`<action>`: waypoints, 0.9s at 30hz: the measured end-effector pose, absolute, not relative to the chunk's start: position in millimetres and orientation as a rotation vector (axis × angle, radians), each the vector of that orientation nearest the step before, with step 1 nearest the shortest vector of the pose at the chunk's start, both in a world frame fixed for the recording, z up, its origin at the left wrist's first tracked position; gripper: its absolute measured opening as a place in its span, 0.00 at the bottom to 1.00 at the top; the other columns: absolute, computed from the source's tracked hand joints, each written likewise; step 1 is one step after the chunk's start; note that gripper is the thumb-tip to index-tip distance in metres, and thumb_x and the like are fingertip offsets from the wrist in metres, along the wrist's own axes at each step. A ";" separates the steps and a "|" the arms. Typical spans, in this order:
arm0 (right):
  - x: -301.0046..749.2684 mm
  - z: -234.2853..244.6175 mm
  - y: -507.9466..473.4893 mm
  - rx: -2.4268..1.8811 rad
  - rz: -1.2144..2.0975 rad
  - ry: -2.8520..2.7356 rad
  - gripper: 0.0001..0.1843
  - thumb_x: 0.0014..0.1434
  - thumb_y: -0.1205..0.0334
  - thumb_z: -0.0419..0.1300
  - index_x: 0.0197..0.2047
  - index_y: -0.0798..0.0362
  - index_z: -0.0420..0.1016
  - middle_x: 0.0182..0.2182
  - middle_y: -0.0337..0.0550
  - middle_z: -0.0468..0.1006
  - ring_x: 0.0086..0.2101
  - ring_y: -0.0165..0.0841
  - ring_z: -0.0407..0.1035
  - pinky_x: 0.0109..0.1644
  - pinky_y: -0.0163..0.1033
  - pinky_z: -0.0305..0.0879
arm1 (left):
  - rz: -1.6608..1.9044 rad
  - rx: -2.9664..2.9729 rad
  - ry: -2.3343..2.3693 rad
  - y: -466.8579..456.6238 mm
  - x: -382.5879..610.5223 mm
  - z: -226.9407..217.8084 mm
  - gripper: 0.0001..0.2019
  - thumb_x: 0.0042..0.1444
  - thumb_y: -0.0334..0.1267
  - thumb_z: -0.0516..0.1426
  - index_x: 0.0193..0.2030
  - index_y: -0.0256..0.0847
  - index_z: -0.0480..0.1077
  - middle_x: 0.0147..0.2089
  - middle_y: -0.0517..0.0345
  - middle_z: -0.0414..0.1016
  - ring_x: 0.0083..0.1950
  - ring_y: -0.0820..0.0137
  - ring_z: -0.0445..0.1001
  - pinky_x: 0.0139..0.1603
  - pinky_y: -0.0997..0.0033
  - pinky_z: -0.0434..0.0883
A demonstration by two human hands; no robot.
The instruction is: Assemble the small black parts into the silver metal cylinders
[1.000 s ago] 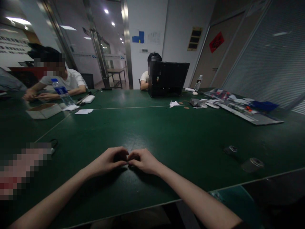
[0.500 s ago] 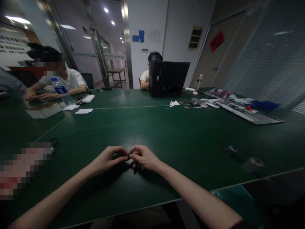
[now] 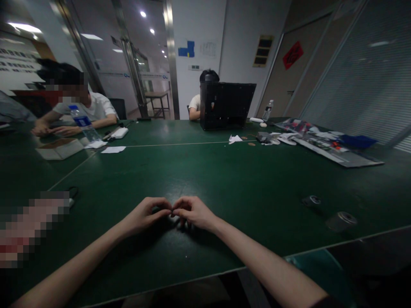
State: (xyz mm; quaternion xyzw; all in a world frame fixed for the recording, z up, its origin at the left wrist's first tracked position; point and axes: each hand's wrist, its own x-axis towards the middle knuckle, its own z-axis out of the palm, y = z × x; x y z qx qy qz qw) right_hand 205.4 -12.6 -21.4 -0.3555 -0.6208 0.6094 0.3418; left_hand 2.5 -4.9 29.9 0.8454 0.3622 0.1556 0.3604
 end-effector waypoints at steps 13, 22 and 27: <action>202.1 -19.6 -14.9 -0.999 1.439 -1.681 0.14 0.51 0.55 0.63 0.35 0.56 0.69 0.22 0.35 0.71 0.19 0.22 0.63 0.21 0.28 0.57 | 0.391 2.181 0.891 -3.0 1.4 24.4 0.11 0.62 0.40 0.50 0.39 0.39 0.72 0.36 0.58 0.75 0.38 0.70 0.72 0.41 0.74 0.66; 203.3 -21.3 -16.2 -1.014 1.271 -1.782 0.15 0.53 0.53 0.62 0.38 0.55 0.67 0.27 0.37 0.72 0.20 0.24 0.65 0.24 0.30 0.59 | 0.341 2.143 0.871 -4.0 1.4 24.9 0.12 0.63 0.40 0.49 0.41 0.39 0.72 0.36 0.58 0.74 0.37 0.69 0.72 0.39 0.74 0.65; 203.8 -13.8 -19.0 -1.022 1.187 -1.829 0.13 0.55 0.54 0.60 0.39 0.54 0.70 0.29 0.39 0.74 0.22 0.23 0.64 0.25 0.30 0.59 | 0.299 2.131 0.841 -3.7 1.1 21.6 0.13 0.63 0.40 0.48 0.42 0.38 0.72 0.36 0.58 0.74 0.36 0.69 0.71 0.37 0.75 0.65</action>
